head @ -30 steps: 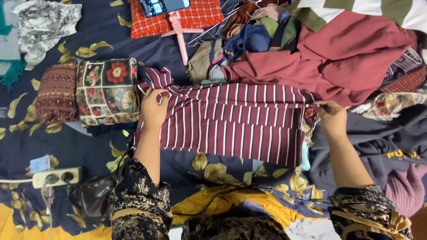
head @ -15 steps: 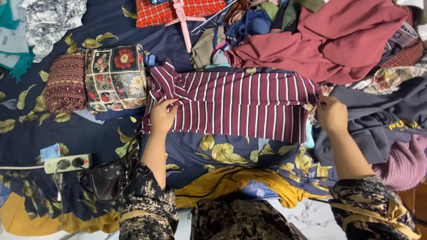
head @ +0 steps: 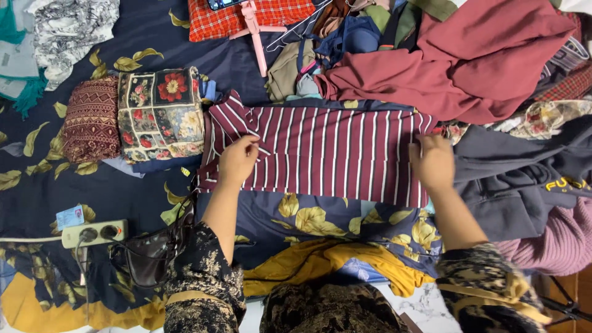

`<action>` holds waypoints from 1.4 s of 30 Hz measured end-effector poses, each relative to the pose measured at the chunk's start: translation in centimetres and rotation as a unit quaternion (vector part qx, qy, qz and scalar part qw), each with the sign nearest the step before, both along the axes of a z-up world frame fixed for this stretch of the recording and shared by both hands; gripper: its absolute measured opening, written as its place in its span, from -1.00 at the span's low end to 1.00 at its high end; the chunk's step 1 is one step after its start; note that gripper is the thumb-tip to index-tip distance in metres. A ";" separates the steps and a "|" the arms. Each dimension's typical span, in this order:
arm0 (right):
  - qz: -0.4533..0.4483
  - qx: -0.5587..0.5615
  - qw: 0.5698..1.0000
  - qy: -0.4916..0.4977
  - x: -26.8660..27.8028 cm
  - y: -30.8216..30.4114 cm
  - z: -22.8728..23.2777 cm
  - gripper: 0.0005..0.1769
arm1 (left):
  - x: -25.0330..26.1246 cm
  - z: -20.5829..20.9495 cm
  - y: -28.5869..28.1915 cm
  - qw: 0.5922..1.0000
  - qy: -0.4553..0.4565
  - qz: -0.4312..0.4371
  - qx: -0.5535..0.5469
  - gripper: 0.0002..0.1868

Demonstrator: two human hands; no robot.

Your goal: Folding a striped shirt on a bed.

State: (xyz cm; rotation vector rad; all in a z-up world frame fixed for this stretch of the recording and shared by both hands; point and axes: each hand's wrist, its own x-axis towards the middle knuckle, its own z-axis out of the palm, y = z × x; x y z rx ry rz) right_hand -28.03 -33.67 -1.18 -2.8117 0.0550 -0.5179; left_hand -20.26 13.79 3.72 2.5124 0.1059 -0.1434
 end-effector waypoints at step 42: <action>0.050 0.050 0.997 0.013 8.2 6.8 -1.8 -0.41 | 14.3 -4.0 -4.9 0.966 0.046 -0.192 -0.168 -0.82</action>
